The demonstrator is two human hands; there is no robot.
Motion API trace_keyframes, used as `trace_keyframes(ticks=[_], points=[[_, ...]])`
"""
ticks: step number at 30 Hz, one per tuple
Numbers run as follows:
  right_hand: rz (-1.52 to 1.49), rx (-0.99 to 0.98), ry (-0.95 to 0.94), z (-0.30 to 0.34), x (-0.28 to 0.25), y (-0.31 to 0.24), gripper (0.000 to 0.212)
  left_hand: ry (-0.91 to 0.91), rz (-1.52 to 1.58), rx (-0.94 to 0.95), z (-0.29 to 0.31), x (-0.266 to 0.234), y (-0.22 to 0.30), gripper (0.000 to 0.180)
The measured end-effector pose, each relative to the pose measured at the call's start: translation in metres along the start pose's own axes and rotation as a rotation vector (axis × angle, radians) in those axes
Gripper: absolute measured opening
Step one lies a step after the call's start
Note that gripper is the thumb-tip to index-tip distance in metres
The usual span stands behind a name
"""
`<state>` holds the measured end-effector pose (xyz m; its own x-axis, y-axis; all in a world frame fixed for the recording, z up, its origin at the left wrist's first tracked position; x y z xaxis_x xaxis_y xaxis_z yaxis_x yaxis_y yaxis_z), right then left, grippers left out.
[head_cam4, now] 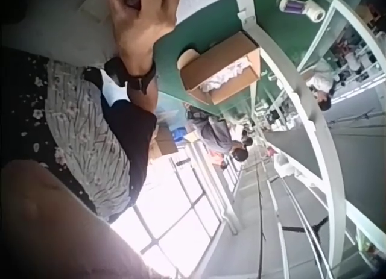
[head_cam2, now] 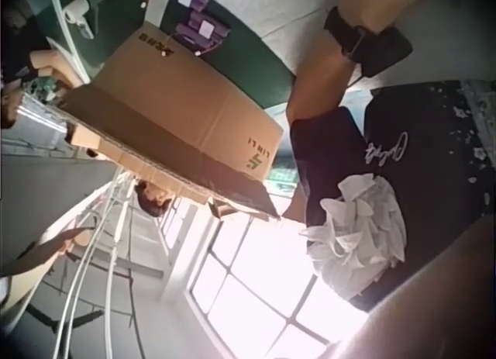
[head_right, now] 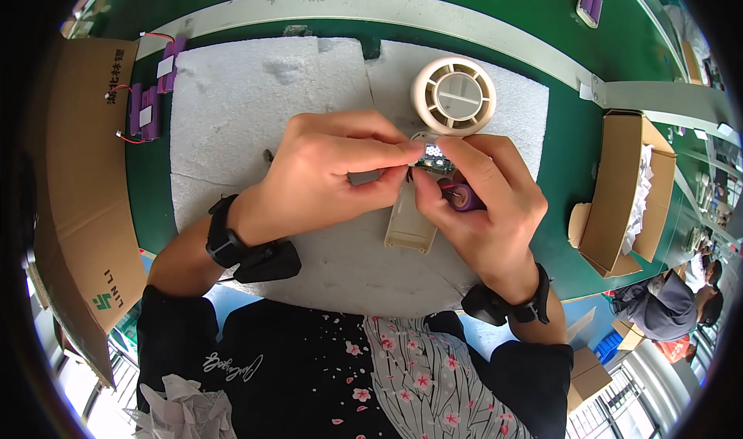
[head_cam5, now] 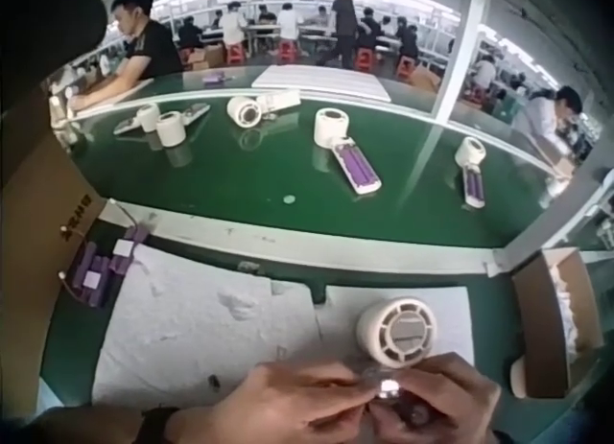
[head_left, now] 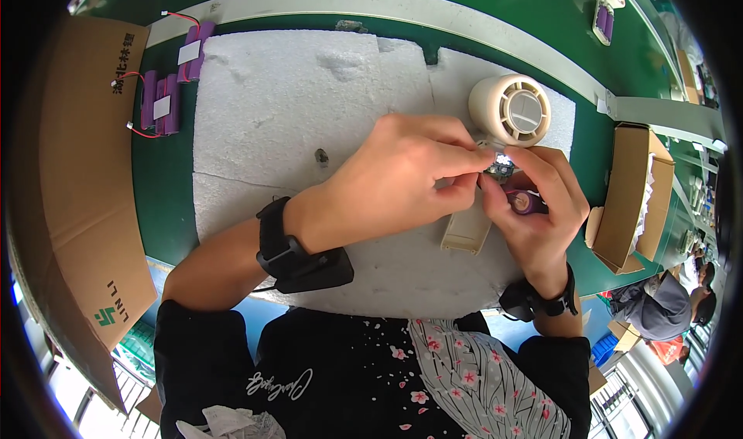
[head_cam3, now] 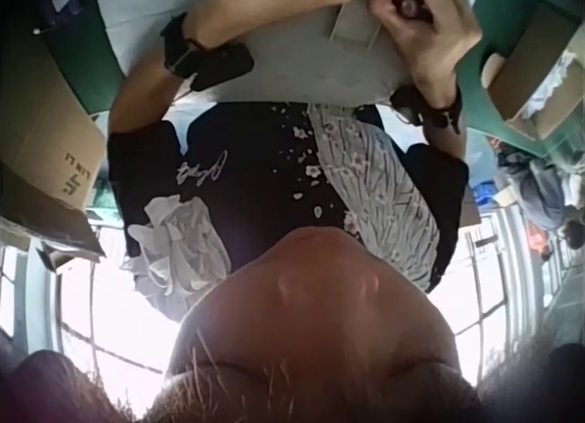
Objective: The person peels a sticker from a battery pack, connects the battery pack's wires to a circuit board inside a fan housing, and presses the battery pack into the housing.
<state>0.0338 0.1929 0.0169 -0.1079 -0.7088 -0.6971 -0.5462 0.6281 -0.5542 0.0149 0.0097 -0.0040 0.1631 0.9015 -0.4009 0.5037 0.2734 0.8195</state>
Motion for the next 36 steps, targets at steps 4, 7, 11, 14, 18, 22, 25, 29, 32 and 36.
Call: trace_keyframes(ticks=[4,7,11,14,18,22,25,29,32,36], points=[[0.001,-0.003,0.008,0.0,0.0,0.0,0.038,0.009,0.012,0.01,0.001,0.0,-0.002,0.025],[-0.005,0.034,0.008,0.0,-0.001,-0.001,0.036,-0.003,0.027,0.003,0.0,0.001,-0.001,0.024],[-0.048,0.042,0.012,0.001,0.001,0.0,0.033,-0.018,0.044,0.004,0.002,0.001,-0.004,0.026],[-0.079,0.122,-0.008,-0.001,-0.001,-0.005,0.03,-0.055,0.105,-0.052,0.002,-0.001,0.0,0.03],[-0.111,0.186,-0.024,-0.001,-0.002,-0.006,0.026,-0.131,0.2,-0.209,0.002,0.001,0.005,0.038],[-0.115,0.201,-0.034,-0.001,-0.003,-0.008,0.023,-0.176,0.154,-0.267,0.001,0.006,0.005,0.042],[-0.114,0.216,-0.049,0.0,-0.008,-0.009,0.022,-0.213,0.12,-0.241,0.003,0.007,0.005,0.042],[-0.111,0.218,-0.079,0.002,-0.011,-0.006,0.02,-0.22,0.157,-0.234,0.003,0.006,0.004,0.042],[-0.101,0.18,-0.094,0.004,-0.01,-0.003,0.019,-0.216,0.166,-0.229,0.003,0.005,0.003,0.041],[-0.078,0.116,-0.126,0.004,-0.011,-0.002,0.02,-0.218,0.165,-0.26,0.002,0.006,0.002,0.04]])
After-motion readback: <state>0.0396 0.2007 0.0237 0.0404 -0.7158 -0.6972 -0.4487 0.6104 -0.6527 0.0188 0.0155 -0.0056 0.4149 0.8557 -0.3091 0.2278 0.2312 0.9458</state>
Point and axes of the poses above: each hand's wrist, its own z-axis away from the middle knuckle, its own x-axis out of the palm, y = z × x, the point moved 1 cm from there along -z, towards the middle knuckle, and after that the axes turned 4 degrees about -x, right-handed, at the moved point
